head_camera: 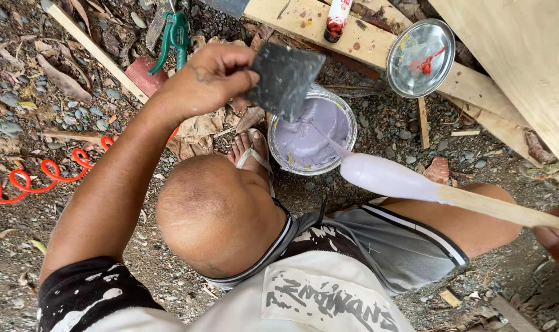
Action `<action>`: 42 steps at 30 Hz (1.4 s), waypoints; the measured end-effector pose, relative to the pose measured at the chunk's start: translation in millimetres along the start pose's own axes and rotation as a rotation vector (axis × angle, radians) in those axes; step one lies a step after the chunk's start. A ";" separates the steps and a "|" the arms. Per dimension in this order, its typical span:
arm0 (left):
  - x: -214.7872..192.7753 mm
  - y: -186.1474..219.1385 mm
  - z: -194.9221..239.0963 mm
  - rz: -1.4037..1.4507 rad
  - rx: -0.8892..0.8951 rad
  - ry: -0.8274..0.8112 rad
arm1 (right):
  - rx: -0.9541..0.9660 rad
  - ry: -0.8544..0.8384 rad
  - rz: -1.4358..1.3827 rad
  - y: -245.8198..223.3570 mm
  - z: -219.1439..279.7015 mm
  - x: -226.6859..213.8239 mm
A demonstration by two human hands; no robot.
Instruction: The person mixes a purple filler with red pigment on a metal plate, then uses a putty knife to apply the mixture into gaps between wooden planks. The person smooths the filler along the seams and scrapes excess material back onto the plate.
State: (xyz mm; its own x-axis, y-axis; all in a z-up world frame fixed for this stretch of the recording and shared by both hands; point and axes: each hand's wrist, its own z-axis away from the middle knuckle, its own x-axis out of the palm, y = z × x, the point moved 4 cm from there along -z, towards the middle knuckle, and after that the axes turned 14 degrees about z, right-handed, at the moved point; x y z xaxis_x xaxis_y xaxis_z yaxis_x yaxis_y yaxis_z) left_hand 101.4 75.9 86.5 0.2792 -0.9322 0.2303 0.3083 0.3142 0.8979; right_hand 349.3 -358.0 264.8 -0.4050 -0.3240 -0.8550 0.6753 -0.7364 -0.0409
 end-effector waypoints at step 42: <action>51.6 21.0 -10.5 0.517 -0.129 -0.318 | -0.417 0.468 0.505 -77.4 13.8 -55.5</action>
State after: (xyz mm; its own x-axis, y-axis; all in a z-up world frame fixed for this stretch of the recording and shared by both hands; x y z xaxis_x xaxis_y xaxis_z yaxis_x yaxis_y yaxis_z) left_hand 131.9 36.3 113.2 0.1436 -0.6550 0.7419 0.3185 0.7404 0.5920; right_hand 311.0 -291.3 322.5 0.2484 -0.2075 -0.9462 0.9200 -0.2553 0.2975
